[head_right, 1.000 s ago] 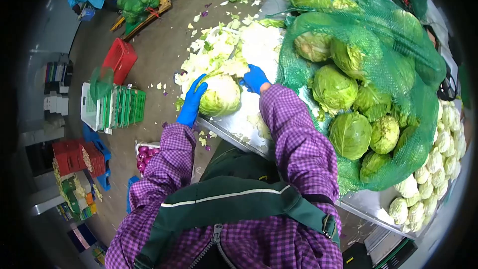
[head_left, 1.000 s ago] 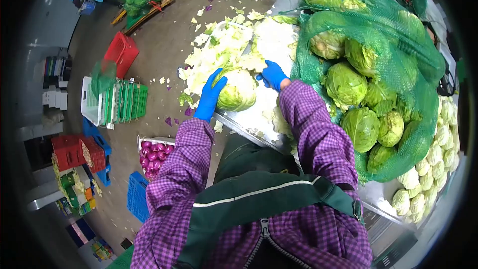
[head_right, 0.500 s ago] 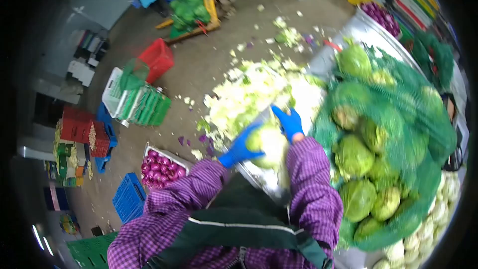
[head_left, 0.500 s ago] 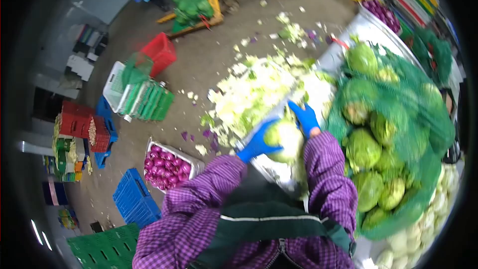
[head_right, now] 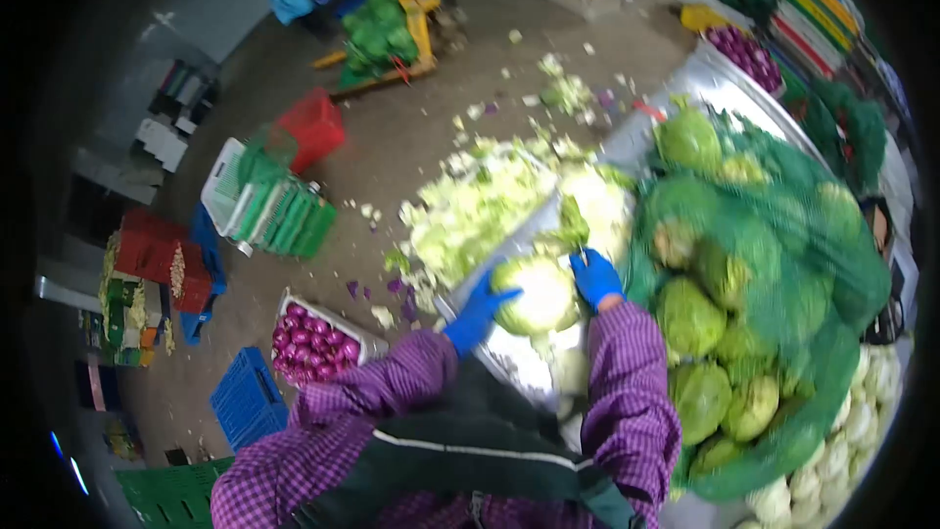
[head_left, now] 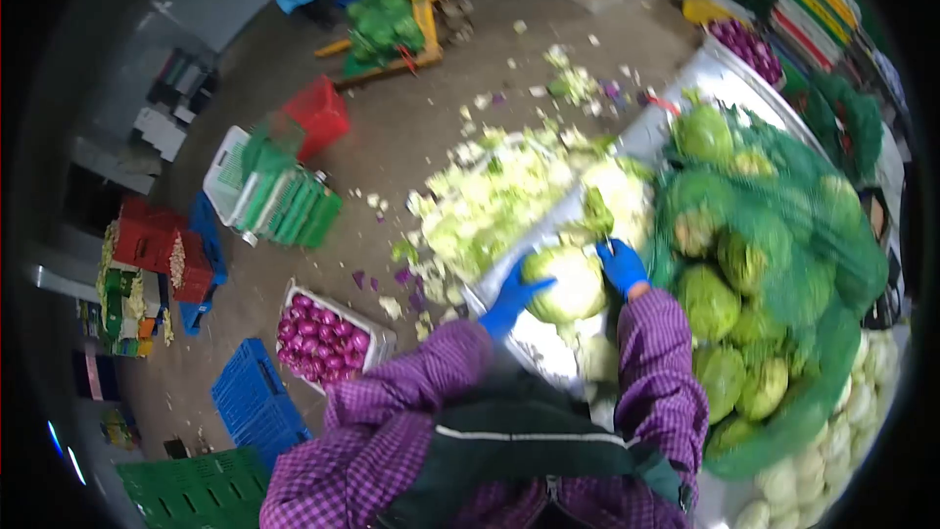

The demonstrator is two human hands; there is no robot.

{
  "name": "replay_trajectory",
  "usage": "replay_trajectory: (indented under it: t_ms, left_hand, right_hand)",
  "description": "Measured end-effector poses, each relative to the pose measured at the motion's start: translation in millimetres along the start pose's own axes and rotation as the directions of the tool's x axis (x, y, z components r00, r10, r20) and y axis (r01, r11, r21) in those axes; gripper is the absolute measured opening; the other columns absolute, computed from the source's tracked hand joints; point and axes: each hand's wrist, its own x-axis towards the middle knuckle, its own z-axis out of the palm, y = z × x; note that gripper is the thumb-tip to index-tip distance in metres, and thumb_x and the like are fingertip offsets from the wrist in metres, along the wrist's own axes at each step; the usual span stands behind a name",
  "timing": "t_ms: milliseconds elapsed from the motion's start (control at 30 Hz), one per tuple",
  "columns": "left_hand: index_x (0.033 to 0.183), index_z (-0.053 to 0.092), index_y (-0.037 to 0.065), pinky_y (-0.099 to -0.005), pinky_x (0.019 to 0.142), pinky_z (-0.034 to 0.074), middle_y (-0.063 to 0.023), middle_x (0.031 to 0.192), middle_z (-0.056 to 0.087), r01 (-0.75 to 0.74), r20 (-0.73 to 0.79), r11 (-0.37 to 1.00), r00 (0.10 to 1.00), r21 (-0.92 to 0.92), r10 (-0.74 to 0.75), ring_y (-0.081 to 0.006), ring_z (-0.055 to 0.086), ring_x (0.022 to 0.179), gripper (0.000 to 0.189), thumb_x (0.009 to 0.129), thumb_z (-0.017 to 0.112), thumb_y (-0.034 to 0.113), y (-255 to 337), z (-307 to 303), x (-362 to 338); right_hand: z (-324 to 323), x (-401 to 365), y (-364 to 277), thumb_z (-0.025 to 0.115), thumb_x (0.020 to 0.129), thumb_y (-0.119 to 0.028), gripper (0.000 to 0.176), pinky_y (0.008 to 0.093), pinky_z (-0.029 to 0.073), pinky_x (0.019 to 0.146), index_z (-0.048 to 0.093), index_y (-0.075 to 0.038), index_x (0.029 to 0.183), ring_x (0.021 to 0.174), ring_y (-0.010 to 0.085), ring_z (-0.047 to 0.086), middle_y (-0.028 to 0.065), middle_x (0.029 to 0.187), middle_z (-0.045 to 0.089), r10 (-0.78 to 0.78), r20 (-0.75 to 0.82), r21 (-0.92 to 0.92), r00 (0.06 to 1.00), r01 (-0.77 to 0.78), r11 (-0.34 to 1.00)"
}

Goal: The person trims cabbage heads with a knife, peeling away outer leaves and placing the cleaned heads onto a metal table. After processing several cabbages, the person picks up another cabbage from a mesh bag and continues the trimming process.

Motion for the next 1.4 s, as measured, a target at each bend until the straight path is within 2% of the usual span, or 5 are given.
replay_trajectory:
  t_ms: [400, 533, 1000, 1067, 1400]
  left_hand:
    - [0.139, 0.032, 0.005, -0.0332, 0.097, 0.043, -0.0109, 0.127, 0.050, 0.085, 0.013, 0.996, 0.996, -0.004, -0.085, -0.0208, 0.051, 0.116, 0.071, 0.082, 0.069, 0.025, 34.2, -13.7, -1.6]
    - [0.138, 0.033, 0.005, -0.0344, 0.098, 0.043, -0.0113, 0.127, 0.050, 0.126, 0.023, 0.990, 0.992, -0.058, -0.125, -0.0224, 0.052, 0.115, 0.070, 0.082, 0.068, 0.027, 41.8, -12.7, 3.8]
    - [0.134, 0.040, 0.010, -0.0408, 0.094, 0.046, -0.0114, 0.124, 0.053, 0.167, -0.104, 0.971, 0.977, -0.169, -0.186, -0.0248, 0.053, 0.114, 0.066, 0.080, 0.069, 0.034, 36.0, 6.0, 4.8]
    - [0.134, 0.038, 0.010, -0.0413, 0.094, 0.046, -0.0115, 0.125, 0.052, 0.158, -0.108, 0.975, 0.978, -0.159, -0.176, -0.0251, 0.053, 0.115, 0.068, 0.079, 0.070, 0.035, 27.3, -1.4, 5.6]
    - [0.132, 0.039, 0.008, -0.0355, 0.086, 0.051, -0.0096, 0.121, 0.053, 0.094, -0.164, 0.976, 0.978, -0.196, -0.128, -0.0213, 0.056, 0.108, 0.062, 0.081, 0.070, 0.025, 43.9, 18.6, -11.5]
  right_hand:
    - [10.5, -71.4, -35.9, 0.049, 0.094, -0.032, 0.044, 0.0383, 0.050, 0.075, 0.050, 0.000, 0.125, 0.086, 0.0343, 0.065, 0.0221, 0.094, 0.066, 0.047, -0.254, 0.510, 0.966, 0.092, 0.855]
    - [4.2, -67.5, -28.6, 0.043, 0.093, -0.035, 0.040, 0.0475, 0.048, 0.079, 0.053, -0.011, 0.124, 0.088, 0.0432, 0.060, 0.0249, 0.100, 0.062, -0.002, -0.120, -0.051, 0.993, -0.005, 0.999]
    - [-64.1, -115.5, -40.1, 0.048, 0.091, -0.035, 0.035, 0.0490, 0.049, 0.072, 0.059, -0.011, 0.114, 0.082, 0.0421, 0.061, 0.0227, 0.091, 0.064, 0.056, -0.304, -0.149, 0.951, -0.106, 0.983]
    - [-59.6, -109.5, -30.3, 0.049, 0.091, -0.035, 0.034, 0.0476, 0.049, 0.070, 0.059, -0.011, 0.114, 0.081, 0.0412, 0.062, 0.0218, 0.089, 0.065, 0.040, 0.006, -0.365, 0.999, -0.035, 0.930]
    - [26.4, -101.7, -56.7, 0.047, 0.094, -0.029, 0.051, 0.0444, 0.050, 0.070, 0.032, -0.024, 0.143, 0.084, 0.0380, 0.063, 0.0204, 0.115, 0.060, -0.074, -0.187, 0.145, 0.980, 0.102, 0.984]
